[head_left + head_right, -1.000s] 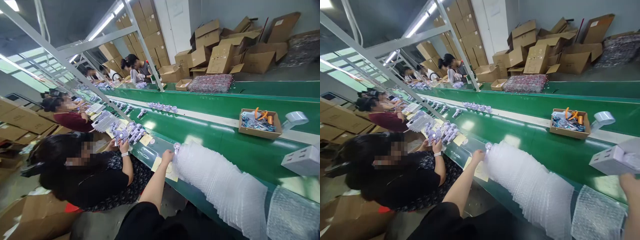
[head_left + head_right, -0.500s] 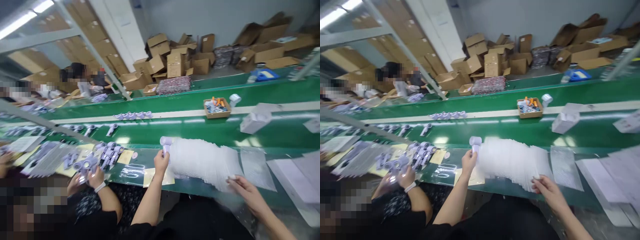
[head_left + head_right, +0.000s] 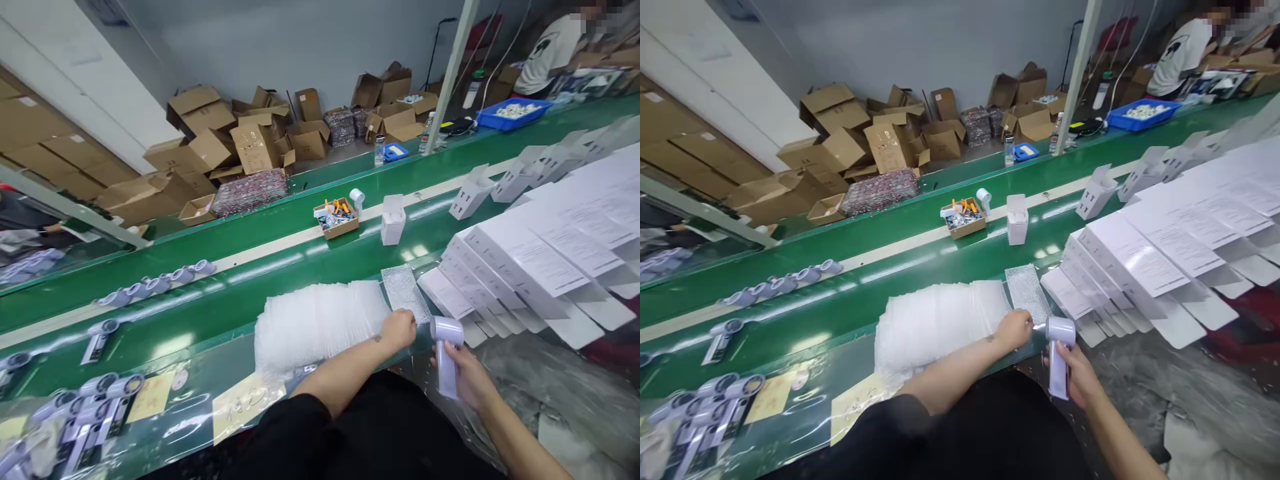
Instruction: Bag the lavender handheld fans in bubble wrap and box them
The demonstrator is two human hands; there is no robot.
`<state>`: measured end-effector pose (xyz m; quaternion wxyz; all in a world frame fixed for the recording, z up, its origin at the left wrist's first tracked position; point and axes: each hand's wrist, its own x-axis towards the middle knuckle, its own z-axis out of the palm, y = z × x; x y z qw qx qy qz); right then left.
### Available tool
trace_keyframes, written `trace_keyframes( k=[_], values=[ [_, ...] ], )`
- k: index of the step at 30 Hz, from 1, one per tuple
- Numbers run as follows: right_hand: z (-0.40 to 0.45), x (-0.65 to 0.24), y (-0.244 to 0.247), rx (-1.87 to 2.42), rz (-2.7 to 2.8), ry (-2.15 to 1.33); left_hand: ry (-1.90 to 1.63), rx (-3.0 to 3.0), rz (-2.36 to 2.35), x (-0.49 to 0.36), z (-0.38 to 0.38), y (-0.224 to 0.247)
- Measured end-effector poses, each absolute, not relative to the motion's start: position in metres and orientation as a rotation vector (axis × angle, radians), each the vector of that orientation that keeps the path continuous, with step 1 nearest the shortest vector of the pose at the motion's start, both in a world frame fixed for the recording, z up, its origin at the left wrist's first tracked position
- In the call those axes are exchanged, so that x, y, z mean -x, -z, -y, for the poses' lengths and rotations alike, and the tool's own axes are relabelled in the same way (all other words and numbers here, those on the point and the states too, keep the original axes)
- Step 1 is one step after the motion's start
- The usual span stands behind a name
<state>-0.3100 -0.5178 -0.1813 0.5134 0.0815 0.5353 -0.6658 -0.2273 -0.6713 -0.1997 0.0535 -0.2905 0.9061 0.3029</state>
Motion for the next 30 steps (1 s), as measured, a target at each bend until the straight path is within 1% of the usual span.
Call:
trace_keyframes(
  k=[2, 5, 8, 13, 18, 24, 28, 30],
  values=[
    [0.489, 0.324, 0.187, -0.238, -1.308, 1.505, -0.792, 0.765, -2.725, 0.249, 0.674, 0.215],
    [0.458, 0.333, 0.198, -0.273, -1.244, 1.409, -0.747, 0.709, -2.679, 0.265, 0.679, 0.236],
    [0.453, 0.337, 0.205, -0.22, -1.173, 1.389, -0.735, 0.681, -2.677, 0.269, 0.687, 0.242],
    [0.497, 0.356, 0.197, -0.029, -1.033, 1.377, -0.821, 0.675, -2.736, 0.263, 0.69, 0.219],
    [0.538, 0.372, 0.186, 0.113, -0.981, 1.237, -1.106, 0.87, -2.737, 0.245, 0.684, 0.193],
    [0.532, 0.363, 0.179, 0.201, -0.95, 1.211, -1.272, 1.068, -2.639, 0.227, 0.685, 0.19],
    [0.529, 0.353, 0.175, 0.186, -1.086, 1.268, -1.431, 1.385, -2.539, 0.223, 0.685, 0.183],
    [0.529, 0.348, 0.171, 0.183, -1.148, 1.288, -1.514, 1.381, -2.614, 0.222, 0.681, 0.175]
  ],
)
